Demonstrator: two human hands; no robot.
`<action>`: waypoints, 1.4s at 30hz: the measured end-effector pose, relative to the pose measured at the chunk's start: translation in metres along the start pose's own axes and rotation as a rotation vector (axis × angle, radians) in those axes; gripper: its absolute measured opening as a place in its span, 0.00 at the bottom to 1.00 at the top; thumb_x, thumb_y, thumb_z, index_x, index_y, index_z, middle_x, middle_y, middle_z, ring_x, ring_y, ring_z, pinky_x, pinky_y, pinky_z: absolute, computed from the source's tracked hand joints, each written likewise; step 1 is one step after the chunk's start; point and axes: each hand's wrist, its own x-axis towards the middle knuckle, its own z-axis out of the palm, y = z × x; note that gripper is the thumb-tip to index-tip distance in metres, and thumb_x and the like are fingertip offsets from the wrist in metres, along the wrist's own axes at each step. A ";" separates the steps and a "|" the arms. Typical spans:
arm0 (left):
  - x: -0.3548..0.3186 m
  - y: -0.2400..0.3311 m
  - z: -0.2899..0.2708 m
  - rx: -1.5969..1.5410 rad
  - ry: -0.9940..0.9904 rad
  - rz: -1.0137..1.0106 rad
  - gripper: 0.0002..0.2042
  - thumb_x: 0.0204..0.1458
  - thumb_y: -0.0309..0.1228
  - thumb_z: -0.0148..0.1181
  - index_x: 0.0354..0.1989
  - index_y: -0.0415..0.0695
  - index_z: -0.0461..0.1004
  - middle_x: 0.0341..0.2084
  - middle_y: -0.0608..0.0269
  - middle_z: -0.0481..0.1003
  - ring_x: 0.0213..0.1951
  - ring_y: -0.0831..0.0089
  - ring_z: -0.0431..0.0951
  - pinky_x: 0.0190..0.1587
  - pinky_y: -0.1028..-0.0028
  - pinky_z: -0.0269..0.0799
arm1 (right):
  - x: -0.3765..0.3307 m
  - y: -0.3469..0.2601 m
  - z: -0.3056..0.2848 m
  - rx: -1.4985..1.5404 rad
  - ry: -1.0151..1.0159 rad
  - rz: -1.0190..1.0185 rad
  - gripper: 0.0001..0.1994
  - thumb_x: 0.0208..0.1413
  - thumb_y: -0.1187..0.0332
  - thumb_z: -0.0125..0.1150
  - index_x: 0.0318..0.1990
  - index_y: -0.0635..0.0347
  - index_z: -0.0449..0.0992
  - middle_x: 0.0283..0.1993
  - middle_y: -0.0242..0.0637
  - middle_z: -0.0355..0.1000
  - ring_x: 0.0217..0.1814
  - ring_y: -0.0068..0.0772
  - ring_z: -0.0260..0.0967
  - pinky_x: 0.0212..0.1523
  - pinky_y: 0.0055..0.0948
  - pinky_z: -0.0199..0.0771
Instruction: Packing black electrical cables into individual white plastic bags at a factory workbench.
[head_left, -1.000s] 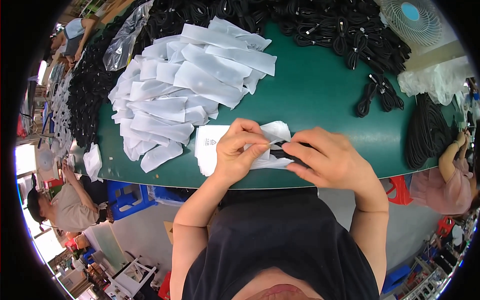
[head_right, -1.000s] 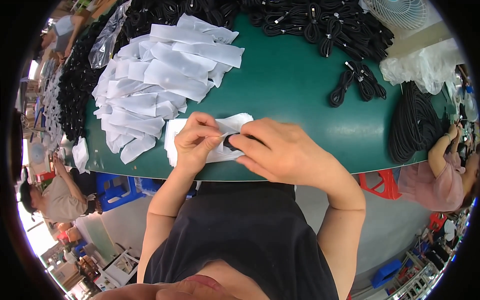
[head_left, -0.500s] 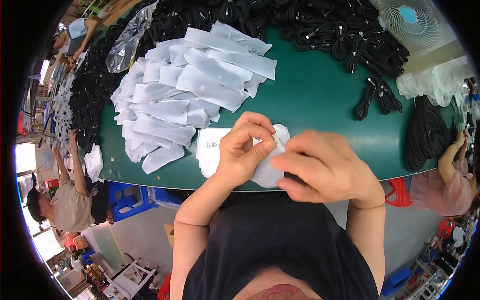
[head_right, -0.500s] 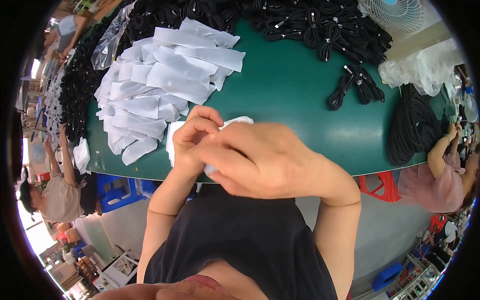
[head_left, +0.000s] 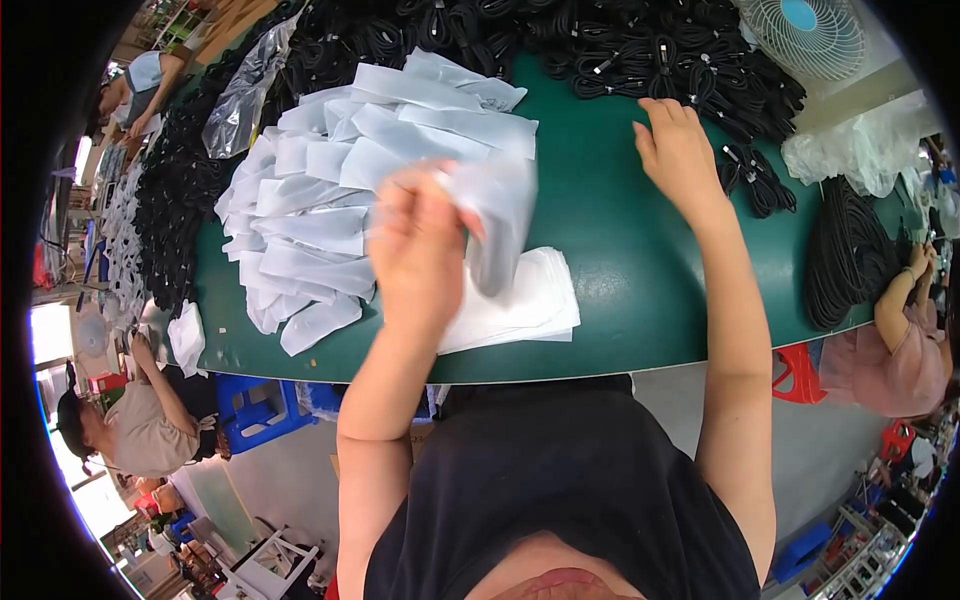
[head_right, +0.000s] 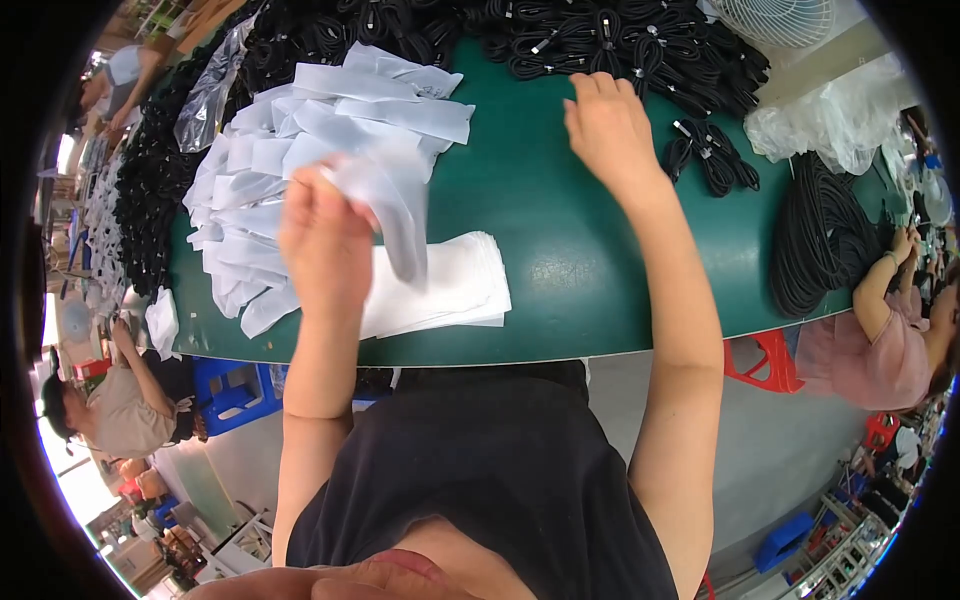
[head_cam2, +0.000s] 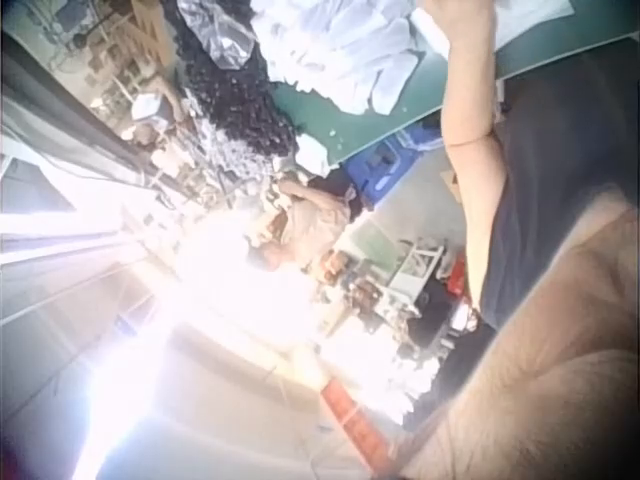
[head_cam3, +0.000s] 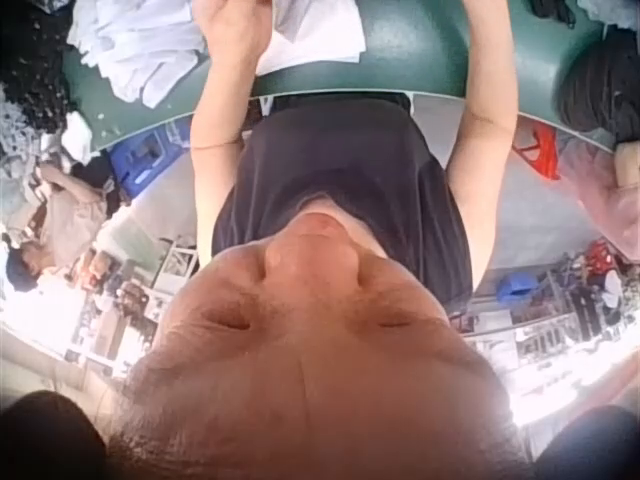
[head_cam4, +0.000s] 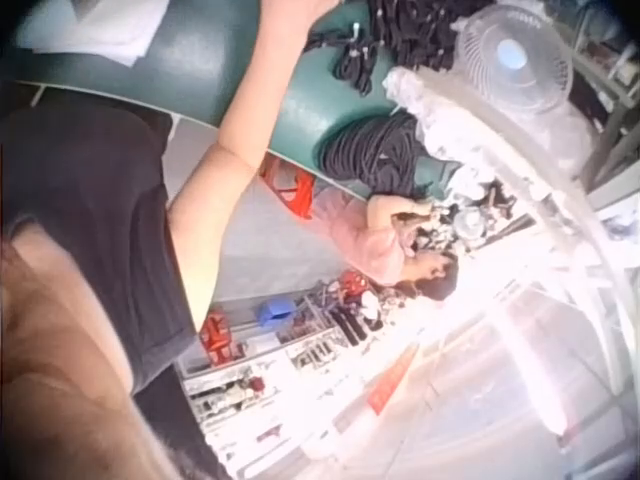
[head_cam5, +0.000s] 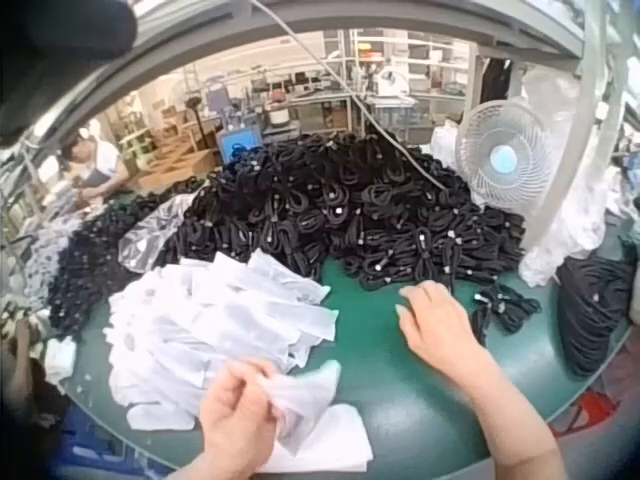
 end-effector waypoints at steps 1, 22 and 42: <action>0.015 -0.002 -0.007 -0.058 0.057 0.080 0.07 0.59 0.29 0.52 0.40 0.40 0.66 0.44 0.57 0.68 0.34 0.72 0.72 0.41 0.73 0.68 | 0.001 0.022 0.017 -0.072 0.005 -0.051 0.17 0.51 0.73 0.56 0.49 0.66 0.70 0.49 0.43 0.69 0.50 0.46 0.65 0.49 0.39 0.67; -0.057 -0.049 -0.032 1.052 -0.285 0.042 0.05 0.42 0.21 0.64 0.29 0.39 0.76 0.29 0.58 0.72 0.31 0.64 0.72 0.32 0.71 0.69 | -0.060 -0.021 -0.005 0.157 -0.143 -0.180 0.11 0.51 0.67 0.61 0.41 0.58 0.75 0.35 0.35 0.70 0.39 0.35 0.67 0.34 0.32 0.66; -0.059 -0.040 -0.018 0.530 -0.100 -0.002 0.06 0.43 0.20 0.66 0.30 0.41 0.78 0.30 0.65 0.71 0.30 0.77 0.69 0.30 0.79 0.63 | -0.069 -0.088 -0.086 0.964 -0.598 0.223 0.11 0.60 0.66 0.53 0.36 0.66 0.76 0.18 0.36 0.67 0.19 0.24 0.63 0.21 0.24 0.63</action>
